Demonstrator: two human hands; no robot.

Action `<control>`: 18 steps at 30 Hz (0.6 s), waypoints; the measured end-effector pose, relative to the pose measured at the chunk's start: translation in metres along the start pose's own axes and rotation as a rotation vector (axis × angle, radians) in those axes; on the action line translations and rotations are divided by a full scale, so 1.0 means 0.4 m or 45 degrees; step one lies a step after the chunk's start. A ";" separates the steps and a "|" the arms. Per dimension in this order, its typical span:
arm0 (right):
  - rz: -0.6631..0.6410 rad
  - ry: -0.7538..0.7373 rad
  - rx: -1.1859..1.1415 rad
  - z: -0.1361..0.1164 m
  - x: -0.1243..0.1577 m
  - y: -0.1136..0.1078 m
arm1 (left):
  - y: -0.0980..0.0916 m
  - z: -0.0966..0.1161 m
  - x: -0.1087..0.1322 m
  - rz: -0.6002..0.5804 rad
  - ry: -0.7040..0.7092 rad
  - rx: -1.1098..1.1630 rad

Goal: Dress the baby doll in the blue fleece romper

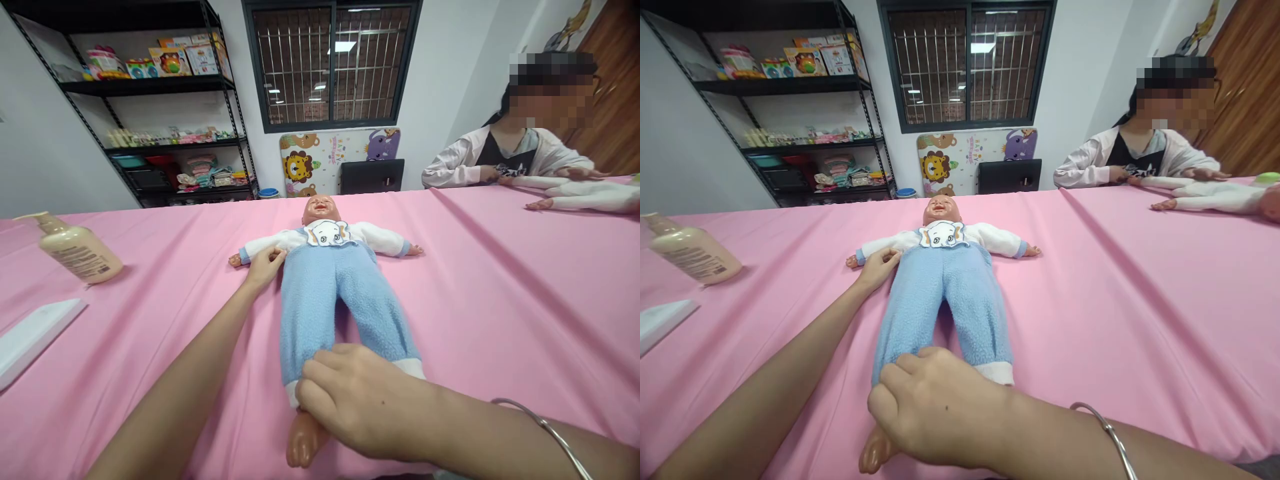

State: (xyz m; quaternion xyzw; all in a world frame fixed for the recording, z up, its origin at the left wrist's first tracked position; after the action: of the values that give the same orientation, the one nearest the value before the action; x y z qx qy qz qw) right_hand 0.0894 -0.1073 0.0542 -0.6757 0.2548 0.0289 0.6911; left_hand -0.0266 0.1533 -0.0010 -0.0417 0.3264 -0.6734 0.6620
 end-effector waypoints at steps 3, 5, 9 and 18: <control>-0.021 0.252 -0.327 0.109 -0.012 -0.038 | -0.008 0.012 0.002 0.037 0.019 -0.031; 0.165 0.486 -0.396 0.238 0.002 -0.076 | -0.009 0.022 0.004 0.039 0.038 -0.012; 0.308 0.845 -0.176 0.474 0.075 -0.053 | 0.001 0.049 0.013 0.018 0.099 -0.076; 0.353 0.883 -0.604 0.532 0.138 0.018 | -0.016 0.058 0.004 0.184 -0.012 -0.023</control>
State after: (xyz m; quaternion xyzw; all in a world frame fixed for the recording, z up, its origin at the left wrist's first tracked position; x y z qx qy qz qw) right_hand 0.2013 0.0784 0.0168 -0.7448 0.5462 -0.0494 0.3802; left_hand -0.0210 0.1423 0.0196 -0.0271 0.3314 -0.6206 0.7102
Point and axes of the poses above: each hand's wrist, its own x-axis away from the middle knuckle, its own y-axis out of the palm, z = x × y, the point moved 9 cm from there along -x, towards the middle knuckle, and after that the axes turned 2 degrees about -x, right-handed, at the moved point
